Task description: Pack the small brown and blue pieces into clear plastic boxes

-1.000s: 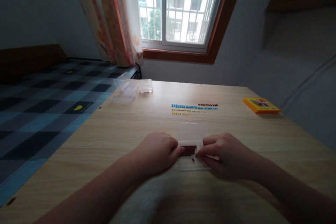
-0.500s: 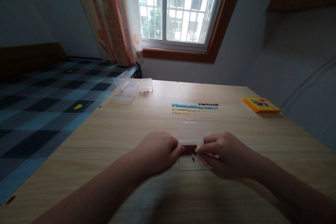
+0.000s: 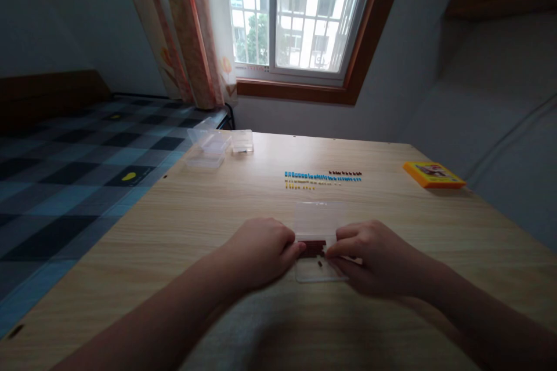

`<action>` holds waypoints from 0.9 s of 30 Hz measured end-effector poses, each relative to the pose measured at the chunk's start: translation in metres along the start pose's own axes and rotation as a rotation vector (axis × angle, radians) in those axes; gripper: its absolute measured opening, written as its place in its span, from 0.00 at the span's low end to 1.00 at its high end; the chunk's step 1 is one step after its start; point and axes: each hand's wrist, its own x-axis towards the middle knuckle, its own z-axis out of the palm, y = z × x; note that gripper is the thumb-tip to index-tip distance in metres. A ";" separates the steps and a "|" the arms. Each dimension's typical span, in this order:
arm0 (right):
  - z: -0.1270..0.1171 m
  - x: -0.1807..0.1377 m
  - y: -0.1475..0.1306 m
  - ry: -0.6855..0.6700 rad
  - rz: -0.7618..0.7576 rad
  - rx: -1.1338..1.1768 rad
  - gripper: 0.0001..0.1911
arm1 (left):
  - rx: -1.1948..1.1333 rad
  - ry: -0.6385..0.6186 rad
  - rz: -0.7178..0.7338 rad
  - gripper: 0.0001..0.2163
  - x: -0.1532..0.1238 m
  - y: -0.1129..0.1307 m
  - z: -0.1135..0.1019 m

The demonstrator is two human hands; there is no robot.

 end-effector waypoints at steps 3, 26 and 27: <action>-0.003 0.000 0.000 0.008 0.011 0.017 0.09 | 0.002 0.010 0.010 0.19 0.000 0.000 0.001; -0.025 -0.010 0.020 0.689 -0.179 0.019 0.07 | -0.064 -0.024 -0.034 0.20 0.002 -0.003 0.002; -0.028 -0.012 0.023 0.706 -0.177 0.019 0.07 | -0.068 -0.023 -0.033 0.20 0.002 -0.003 0.002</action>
